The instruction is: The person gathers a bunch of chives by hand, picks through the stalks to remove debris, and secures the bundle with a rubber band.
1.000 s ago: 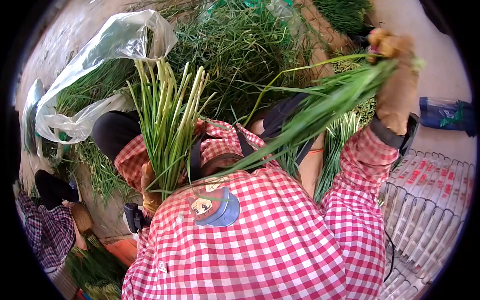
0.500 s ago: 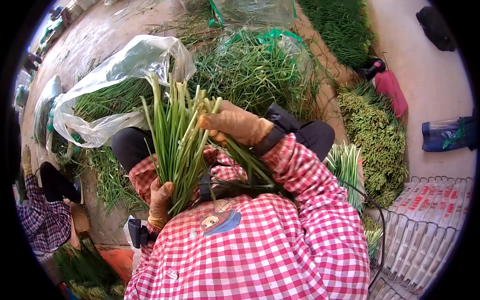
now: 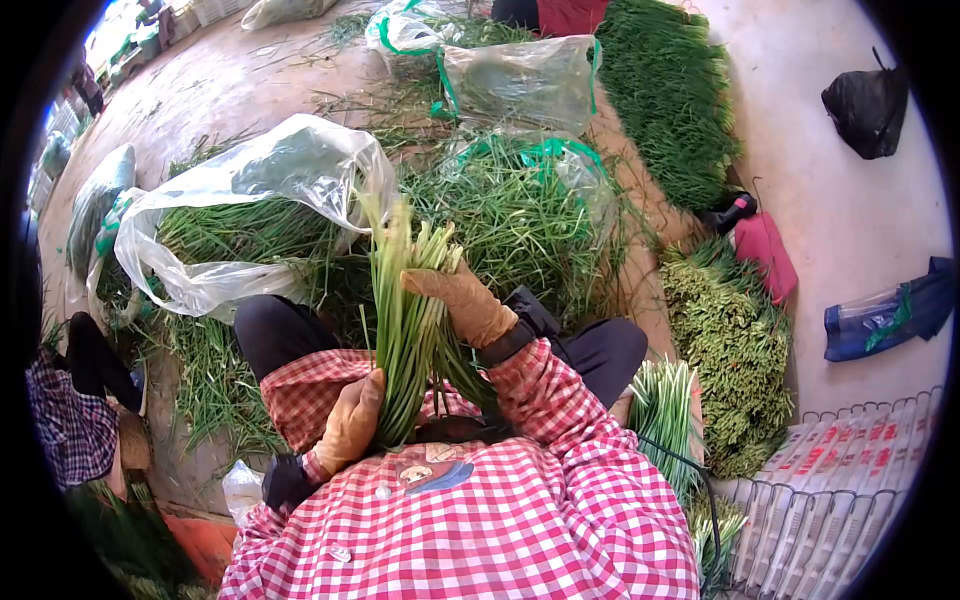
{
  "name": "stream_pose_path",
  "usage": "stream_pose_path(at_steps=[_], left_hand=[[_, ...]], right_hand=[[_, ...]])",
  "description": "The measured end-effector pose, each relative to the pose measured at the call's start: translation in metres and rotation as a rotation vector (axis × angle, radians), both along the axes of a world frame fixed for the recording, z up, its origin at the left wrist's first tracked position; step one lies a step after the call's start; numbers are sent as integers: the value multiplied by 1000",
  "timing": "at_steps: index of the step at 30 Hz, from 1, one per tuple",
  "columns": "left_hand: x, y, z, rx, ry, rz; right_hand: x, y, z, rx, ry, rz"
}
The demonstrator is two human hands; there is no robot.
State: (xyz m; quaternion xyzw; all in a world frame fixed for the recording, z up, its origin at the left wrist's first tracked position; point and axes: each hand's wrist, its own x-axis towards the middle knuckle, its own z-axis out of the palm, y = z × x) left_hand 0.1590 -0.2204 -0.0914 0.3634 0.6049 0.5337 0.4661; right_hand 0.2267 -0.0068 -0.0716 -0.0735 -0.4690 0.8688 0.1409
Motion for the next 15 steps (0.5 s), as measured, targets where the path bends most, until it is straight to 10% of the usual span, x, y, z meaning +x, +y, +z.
stream_pose_path(at_steps=[4, 8, 11, 15], left_hand=[[1, 1, -13, -167, -426, -89], [4, 4, -12, -91, 93, -169], [-1, -3, -56, 163, 980, -302], [-6, 10, -45, 271, 425, -48]], right_hand=[[-2, -6, 7, -110, 93, 33], [2, -1, 12, 15, 60, 61], [4, -7, 29, 91, -173, 73], [12, -2, 23, 104, -51, -17]])
